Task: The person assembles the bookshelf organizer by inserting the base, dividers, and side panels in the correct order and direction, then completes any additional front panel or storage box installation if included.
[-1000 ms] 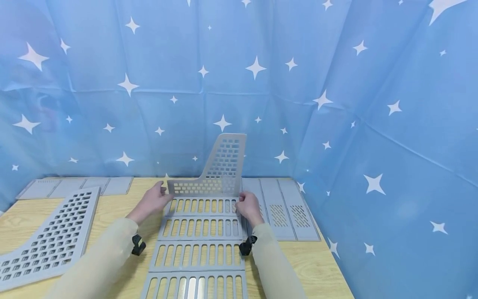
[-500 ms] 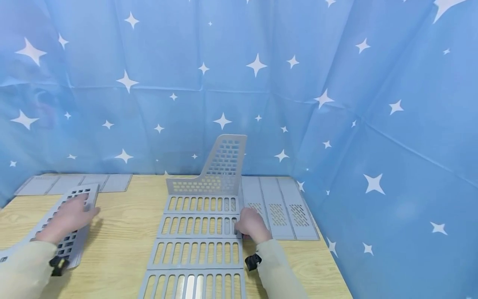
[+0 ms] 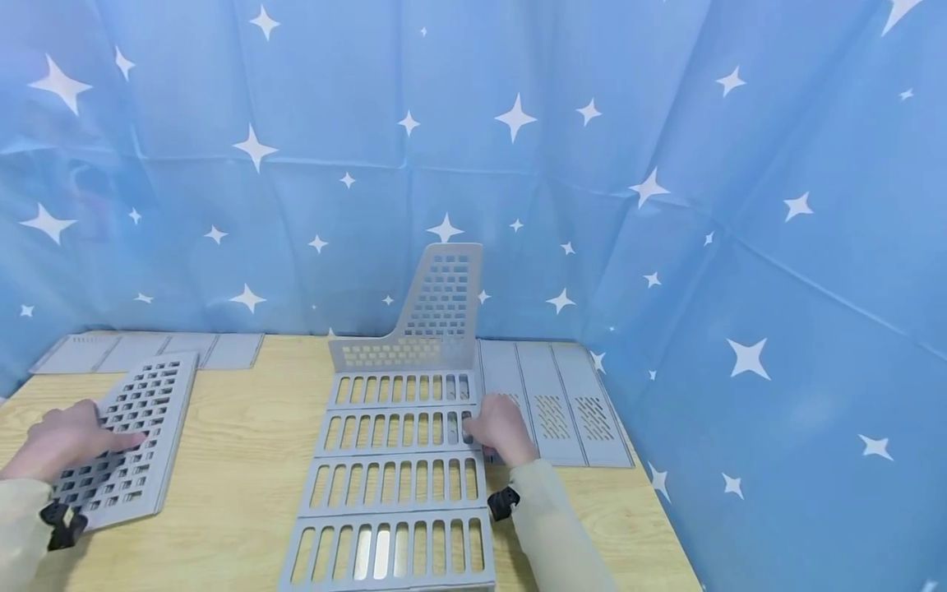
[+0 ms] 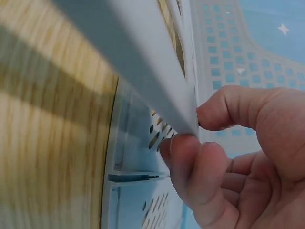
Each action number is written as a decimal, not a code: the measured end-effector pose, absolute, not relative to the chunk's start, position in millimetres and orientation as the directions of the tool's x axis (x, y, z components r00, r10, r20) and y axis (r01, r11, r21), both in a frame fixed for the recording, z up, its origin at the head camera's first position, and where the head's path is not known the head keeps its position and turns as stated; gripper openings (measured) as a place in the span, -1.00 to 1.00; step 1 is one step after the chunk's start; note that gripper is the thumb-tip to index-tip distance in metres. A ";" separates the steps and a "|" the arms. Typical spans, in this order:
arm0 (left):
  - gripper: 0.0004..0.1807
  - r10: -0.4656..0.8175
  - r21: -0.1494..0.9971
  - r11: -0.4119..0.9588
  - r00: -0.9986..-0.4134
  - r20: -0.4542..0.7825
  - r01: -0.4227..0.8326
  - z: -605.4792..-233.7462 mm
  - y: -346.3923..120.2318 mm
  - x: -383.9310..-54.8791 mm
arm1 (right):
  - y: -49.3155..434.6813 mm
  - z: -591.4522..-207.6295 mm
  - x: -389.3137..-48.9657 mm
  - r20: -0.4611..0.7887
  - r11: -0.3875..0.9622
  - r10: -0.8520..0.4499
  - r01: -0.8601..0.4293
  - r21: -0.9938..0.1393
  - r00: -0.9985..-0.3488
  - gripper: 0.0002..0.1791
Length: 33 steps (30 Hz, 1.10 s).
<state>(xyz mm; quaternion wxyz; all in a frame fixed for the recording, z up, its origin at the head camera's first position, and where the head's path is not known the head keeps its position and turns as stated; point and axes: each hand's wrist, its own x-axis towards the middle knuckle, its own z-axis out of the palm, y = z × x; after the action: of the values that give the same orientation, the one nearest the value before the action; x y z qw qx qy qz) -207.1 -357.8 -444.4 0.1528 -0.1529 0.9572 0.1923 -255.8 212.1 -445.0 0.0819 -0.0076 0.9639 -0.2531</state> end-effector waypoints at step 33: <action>-0.25 -0.118 0.720 0.694 -0.981 0.153 0.028 -383.5 -223.0 -235.6 | 225.5 -466.6 -273.5 -0.169 0.778 -0.154 -0.014 -0.628 -0.974 -0.36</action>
<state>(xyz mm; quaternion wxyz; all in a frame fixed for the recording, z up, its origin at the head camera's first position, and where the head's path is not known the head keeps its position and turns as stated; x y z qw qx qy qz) -235.6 -223.0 -383.5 -0.0938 -0.0246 0.9154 0.3906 -273.5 225.5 -466.6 0.1058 -0.0447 0.9370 -0.3298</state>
